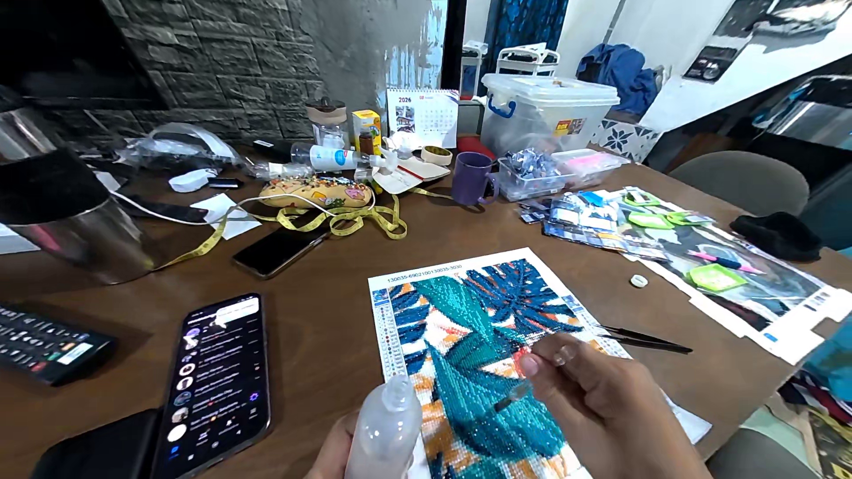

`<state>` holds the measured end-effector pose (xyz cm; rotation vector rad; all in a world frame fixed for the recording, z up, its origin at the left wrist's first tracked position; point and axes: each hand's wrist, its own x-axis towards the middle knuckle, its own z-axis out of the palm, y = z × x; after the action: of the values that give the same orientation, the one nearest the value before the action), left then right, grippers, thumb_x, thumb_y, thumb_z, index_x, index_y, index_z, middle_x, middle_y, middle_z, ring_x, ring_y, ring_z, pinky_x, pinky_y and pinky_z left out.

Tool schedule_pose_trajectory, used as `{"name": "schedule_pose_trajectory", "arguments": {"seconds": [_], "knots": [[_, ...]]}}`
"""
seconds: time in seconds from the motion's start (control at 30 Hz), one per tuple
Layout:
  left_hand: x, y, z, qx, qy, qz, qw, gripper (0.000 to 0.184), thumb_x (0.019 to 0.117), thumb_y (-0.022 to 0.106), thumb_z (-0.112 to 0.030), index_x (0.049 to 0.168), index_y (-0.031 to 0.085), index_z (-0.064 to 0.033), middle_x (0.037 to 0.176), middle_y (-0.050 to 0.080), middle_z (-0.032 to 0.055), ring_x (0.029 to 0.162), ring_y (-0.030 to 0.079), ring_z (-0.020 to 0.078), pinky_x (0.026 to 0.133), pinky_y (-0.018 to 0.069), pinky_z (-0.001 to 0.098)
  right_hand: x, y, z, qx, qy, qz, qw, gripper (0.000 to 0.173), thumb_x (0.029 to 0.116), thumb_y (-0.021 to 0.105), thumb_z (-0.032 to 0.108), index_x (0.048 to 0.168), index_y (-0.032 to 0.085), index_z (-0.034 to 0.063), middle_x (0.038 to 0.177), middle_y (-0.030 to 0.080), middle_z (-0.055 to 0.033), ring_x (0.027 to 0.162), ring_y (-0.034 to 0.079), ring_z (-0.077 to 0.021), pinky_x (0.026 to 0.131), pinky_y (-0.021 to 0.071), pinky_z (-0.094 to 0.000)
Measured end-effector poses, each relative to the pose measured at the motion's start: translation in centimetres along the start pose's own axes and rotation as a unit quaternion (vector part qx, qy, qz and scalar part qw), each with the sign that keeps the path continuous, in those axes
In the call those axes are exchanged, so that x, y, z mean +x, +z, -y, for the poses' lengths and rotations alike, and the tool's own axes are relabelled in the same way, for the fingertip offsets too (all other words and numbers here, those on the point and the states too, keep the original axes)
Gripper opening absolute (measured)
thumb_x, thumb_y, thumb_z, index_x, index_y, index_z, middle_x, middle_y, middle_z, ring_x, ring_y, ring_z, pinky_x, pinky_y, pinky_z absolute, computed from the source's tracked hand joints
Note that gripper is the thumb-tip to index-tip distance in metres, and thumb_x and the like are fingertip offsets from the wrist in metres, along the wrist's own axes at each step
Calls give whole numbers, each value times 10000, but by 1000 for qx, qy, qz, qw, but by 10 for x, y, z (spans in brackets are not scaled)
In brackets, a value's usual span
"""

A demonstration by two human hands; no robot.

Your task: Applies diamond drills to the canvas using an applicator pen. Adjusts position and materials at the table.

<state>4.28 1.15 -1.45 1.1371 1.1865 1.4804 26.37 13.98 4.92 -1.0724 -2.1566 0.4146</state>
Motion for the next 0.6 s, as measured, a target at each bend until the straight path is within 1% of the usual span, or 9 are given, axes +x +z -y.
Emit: {"name": "schedule_pose_trajectory", "arguments": {"seconds": [0.07, 0.13, 0.23, 0.27, 0.33, 0.43, 0.47, 0.6], "knots": [[0, 0, 0, 1, -1, 1, 1000, 476, 940, 667, -69, 1301, 384, 58, 1123, 659, 35, 1028, 701, 134, 975, 578, 382, -1, -5, -1, -37, 4, -17, 999, 287, 1019, 556, 291, 867, 694, 90, 608, 571, 23, 493, 510, -69, 442, 417, -276], [0, 0, 0, 5, 2, 2, 1000, 486, 944, 670, -80, 1303, 377, 65, 1122, 659, 44, 1033, 700, 136, 975, 576, 379, -1, -5, 2, -45, 2, -31, 998, 285, 1012, 556, 277, 854, 693, 84, 596, 553, 22, 483, 482, -64, 437, 397, -267], [0, 0, 0, 4, 5, -1, 1000, 484, 943, 686, -101, 1292, 385, 45, 1119, 661, 27, 1034, 698, 122, 973, 579, 371, -1, 0, 9, 23, -6, -15, 1000, 276, 1034, 554, 255, 899, 683, 52, 622, 581, 7, 507, 516, -46, 454, 424, -225], [1, 1, 0, 2, 7, 1, 1000, 479, 946, 687, -107, 1289, 385, 37, 1118, 660, 19, 1030, 696, 114, 971, 577, 367, -1, 2, 11, 53, -6, -1, 999, 268, 1040, 558, 244, 922, 684, 40, 638, 601, -3, 523, 546, -48, 468, 449, -223], [1, 0, -1, -1, 8, 6, 1000, 479, 952, 683, -116, 1293, 383, 35, 1115, 658, 15, 1025, 693, 114, 970, 574, 371, -2, 7, 14, 73, -2, 19, 997, 261, 1041, 558, 241, 931, 679, 38, 637, 606, -16, 524, 562, -72, 471, 456, -245], [0, -1, 0, -7, 5, 5, 1000, 468, 951, 686, -114, 1286, 389, 22, 1125, 658, 15, 1034, 697, 127, 974, 578, 385, -2, 7, 9, 49, 4, 16, 999, 273, 1041, 548, 263, 929, 687, 56, 628, 593, 4, 512, 541, -71, 459, 441, -258], [0, -1, 0, -8, 5, 4, 1000, 470, 950, 686, -108, 1288, 389, 27, 1127, 657, 19, 1036, 697, 131, 974, 577, 384, -2, 6, 6, 32, 3, 5, 999, 283, 1037, 548, 272, 918, 694, 62, 625, 595, 8, 510, 542, -68, 456, 445, -259], [0, -1, 0, -2, 7, 7, 1000, 472, 950, 680, -98, 1296, 386, 35, 1121, 661, 23, 1034, 697, 127, 972, 574, 375, 0, 0, -3, -44, -7, -54, 998, 297, 1023, 546, 297, 857, 690, 98, 597, 544, 37, 484, 469, -39, 434, 388, -233]]}}
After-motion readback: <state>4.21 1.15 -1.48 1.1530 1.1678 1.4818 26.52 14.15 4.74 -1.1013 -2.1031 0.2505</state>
